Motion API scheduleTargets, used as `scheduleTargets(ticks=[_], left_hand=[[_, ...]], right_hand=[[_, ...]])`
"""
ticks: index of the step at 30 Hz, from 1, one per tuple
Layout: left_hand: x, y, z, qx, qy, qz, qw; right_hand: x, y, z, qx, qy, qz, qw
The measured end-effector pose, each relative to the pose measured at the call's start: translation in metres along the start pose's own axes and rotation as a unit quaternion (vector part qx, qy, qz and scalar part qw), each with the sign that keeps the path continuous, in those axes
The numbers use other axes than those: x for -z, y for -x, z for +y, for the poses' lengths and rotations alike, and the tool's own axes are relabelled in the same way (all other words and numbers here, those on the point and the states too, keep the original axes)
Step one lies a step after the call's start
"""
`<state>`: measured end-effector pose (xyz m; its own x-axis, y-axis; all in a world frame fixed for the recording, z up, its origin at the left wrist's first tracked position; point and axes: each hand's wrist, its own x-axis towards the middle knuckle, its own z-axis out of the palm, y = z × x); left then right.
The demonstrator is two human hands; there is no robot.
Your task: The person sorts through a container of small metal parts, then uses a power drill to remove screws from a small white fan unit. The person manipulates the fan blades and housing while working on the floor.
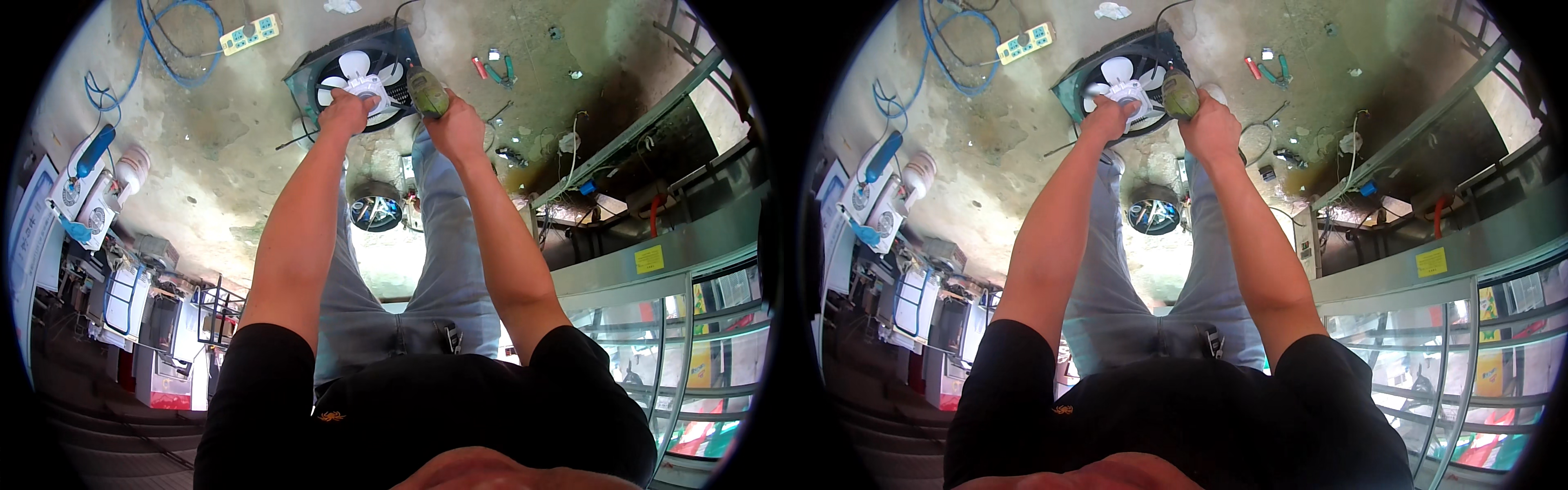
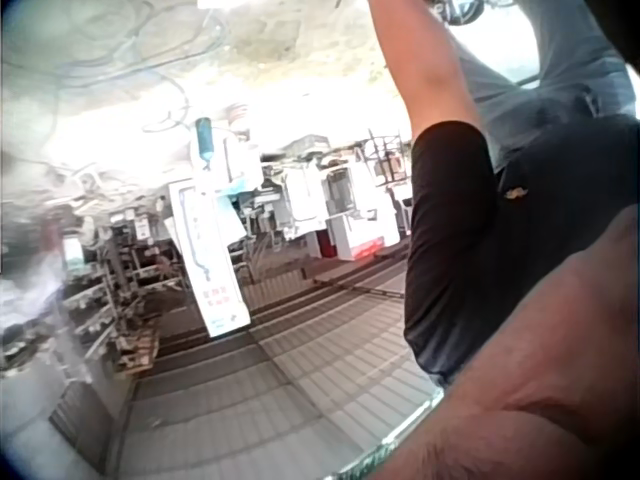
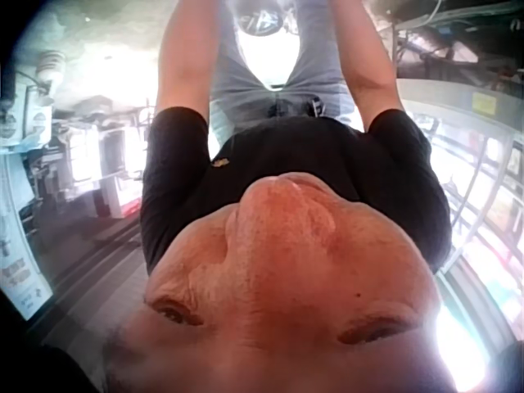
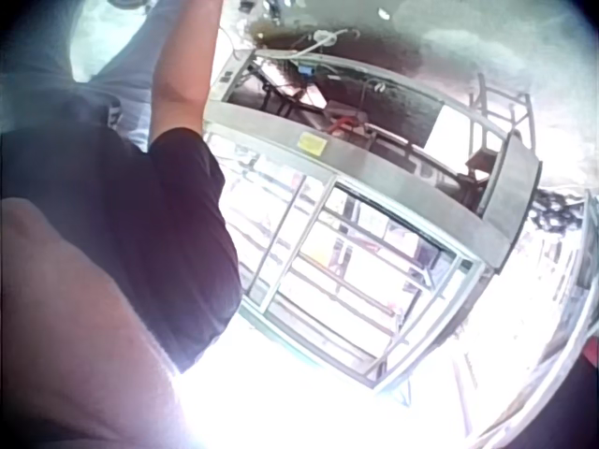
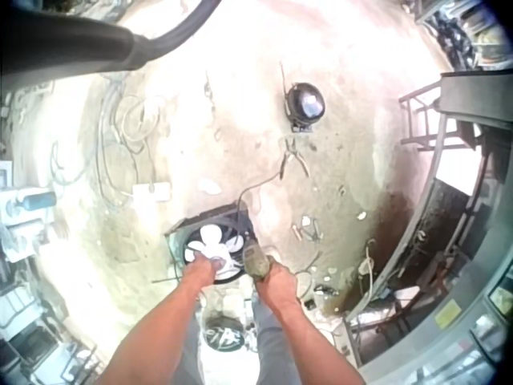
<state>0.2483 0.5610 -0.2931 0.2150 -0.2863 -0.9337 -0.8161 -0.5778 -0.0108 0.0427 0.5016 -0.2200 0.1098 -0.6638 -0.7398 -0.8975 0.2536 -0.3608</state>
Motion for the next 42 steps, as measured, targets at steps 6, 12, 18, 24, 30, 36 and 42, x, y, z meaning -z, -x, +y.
scheduleTargets(ticks=[6,12,18,24,30,36,42], left_hand=[[-0.015,-0.022,-0.016,-0.037,-0.005,-0.027,0.999],[-0.014,-0.017,-0.013,-0.045,-0.005,-0.007,0.999],[-0.008,-0.012,-0.012,-0.043,0.019,-0.02,0.999],[0.002,-0.005,-0.004,-0.001,0.035,-0.026,0.999],[0.006,-0.001,-0.004,-0.018,0.05,-0.031,0.998],[0.007,-0.001,-0.003,-0.017,0.05,-0.035,0.998],[0.001,-0.007,-0.007,-0.03,0.032,-0.031,0.999]], right_hand=[[0.003,-0.007,-0.004,-0.005,0.026,-0.004,1.0],[0.005,-0.007,-0.009,-0.005,0.037,-0.003,0.999],[0.004,-0.003,-0.014,0.002,0.044,-0.002,0.999],[-0.001,-0.002,-0.007,-0.004,0.027,0.008,1.0],[0.008,-0.006,-0.013,-0.031,0.013,-0.008,0.999],[0.008,-0.007,-0.011,-0.026,0.021,-0.011,0.999],[0.011,-0.011,-0.012,-0.021,0.019,-0.009,1.0]])
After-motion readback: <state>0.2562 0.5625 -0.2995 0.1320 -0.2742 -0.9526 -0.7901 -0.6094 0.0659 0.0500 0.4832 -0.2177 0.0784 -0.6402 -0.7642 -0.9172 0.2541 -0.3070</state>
